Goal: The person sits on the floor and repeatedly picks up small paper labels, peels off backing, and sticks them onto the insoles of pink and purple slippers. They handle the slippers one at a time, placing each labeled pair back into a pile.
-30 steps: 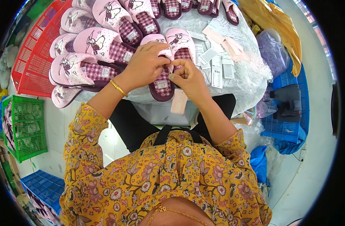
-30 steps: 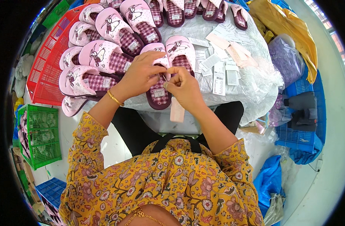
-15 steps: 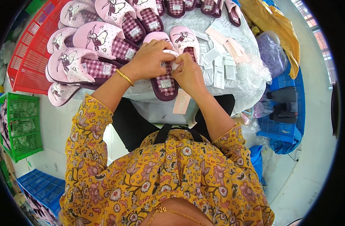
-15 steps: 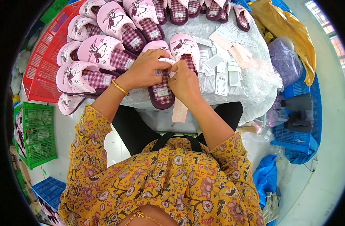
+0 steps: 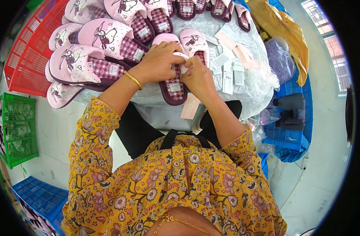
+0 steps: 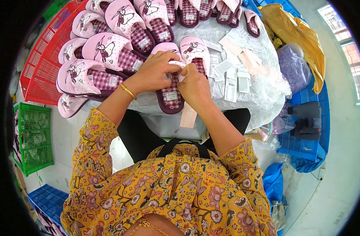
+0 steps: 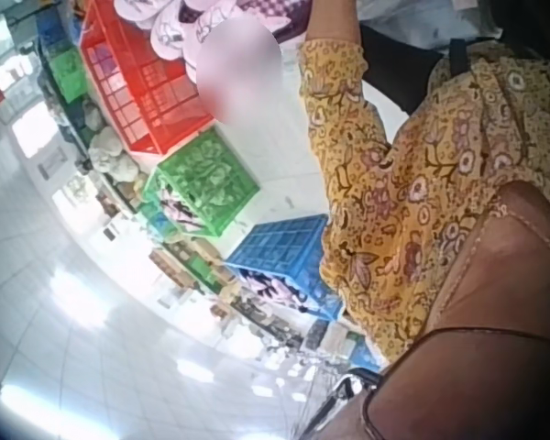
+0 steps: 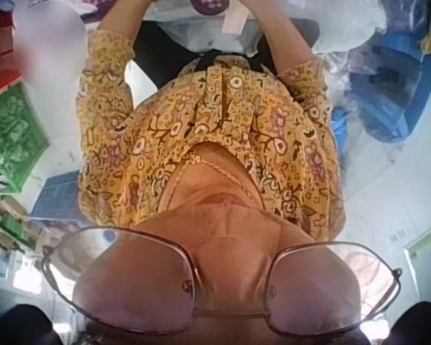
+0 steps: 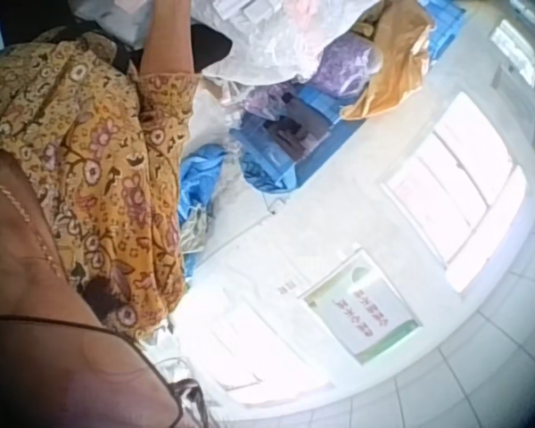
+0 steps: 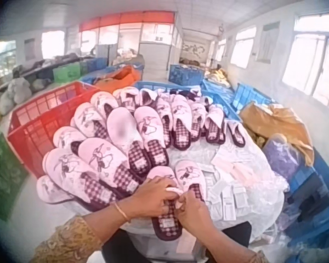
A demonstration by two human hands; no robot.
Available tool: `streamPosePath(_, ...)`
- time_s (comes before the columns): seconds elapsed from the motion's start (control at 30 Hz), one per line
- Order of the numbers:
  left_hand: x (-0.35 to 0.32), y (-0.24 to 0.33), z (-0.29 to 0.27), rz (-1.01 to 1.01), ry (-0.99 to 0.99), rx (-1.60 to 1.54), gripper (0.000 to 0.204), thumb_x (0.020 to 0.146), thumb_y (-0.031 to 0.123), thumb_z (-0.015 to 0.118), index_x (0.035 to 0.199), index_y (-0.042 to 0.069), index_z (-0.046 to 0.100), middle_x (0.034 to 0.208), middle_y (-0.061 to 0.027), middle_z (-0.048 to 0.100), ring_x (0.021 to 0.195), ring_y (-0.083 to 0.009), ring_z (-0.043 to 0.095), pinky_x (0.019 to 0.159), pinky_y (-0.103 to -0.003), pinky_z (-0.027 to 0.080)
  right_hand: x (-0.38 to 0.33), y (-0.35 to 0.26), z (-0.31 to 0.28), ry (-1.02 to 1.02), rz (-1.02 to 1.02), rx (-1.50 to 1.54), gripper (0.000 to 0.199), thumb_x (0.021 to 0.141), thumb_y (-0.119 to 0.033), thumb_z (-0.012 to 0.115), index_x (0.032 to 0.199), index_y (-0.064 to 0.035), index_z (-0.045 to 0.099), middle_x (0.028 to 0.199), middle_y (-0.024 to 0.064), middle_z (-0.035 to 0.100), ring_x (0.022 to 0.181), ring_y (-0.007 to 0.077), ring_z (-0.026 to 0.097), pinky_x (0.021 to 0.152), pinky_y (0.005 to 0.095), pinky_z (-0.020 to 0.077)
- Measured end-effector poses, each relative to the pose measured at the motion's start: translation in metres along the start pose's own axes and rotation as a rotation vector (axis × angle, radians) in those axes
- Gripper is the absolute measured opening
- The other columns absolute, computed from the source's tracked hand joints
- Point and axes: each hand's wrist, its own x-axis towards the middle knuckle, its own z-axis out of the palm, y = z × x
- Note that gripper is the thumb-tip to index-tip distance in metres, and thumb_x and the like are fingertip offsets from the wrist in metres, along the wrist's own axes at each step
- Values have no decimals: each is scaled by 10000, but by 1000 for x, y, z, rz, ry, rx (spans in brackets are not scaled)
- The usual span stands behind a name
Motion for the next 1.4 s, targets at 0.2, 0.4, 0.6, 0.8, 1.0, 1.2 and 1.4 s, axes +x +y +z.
streamPosePath(0.2,-1,0,0,4,-4,5,357,679,182,670,1030,173,735,1241,-39,577,1196,-287,498,998,-441,394,-1,-4,-2,-23,32,-11,289,759,-24,686,990,-48,513,722,150,665,735,358,680,674,450,510)
streamPosePath(0.4,-3,-2,3,-10,8,-3,372,678,178,680,1046,182,734,1281,-51,565,1216,-304,485,1005,-440,385,2,-8,6,38,-5,-247,280,772,-37,670,1003,-56,512,741,142,668,715,367,673,659,445,510)
streamPosePath(0.6,-4,-3,4,-23,16,-32,340,693,201,692,1029,183,740,1294,-57,560,1218,-307,483,1003,-439,387,3,-15,11,60,-15,-317,251,787,-43,650,1005,-39,525,810,186,681,769,404,669,683,498,504)
streamPosePath(0.8,-2,-9,11,2,55,-15,276,705,181,688,975,166,740,1266,-52,570,1172,-305,502,972,-444,409,4,-10,19,155,-94,-275,205,805,-45,638,979,-39,530,793,183,673,747,406,664,660,498,503)
streamPosePath(1.0,9,-8,15,64,81,118,190,732,84,662,914,99,714,1121,-80,600,1081,-313,536,904,-426,452,1,5,21,278,-235,-137,195,793,-25,663,952,-52,554,752,159,662,696,381,663,592,450,507)
streamPosePath(1.2,15,-14,12,246,57,207,141,766,12,625,902,9,663,1085,-153,595,1073,-341,564,919,-417,480,-7,9,1,165,-111,193,182,806,-79,712,934,-19,597,816,148,689,734,306,688,658,410,531)
streamPosePath(1.4,13,-22,6,240,21,157,108,845,26,565,942,1,605,1048,-133,580,1035,-323,582,890,-402,493,-61,32,-36,25,-223,114,296,775,-187,802,1015,-60,684,1031,91,666,961,275,617,852,378,501)
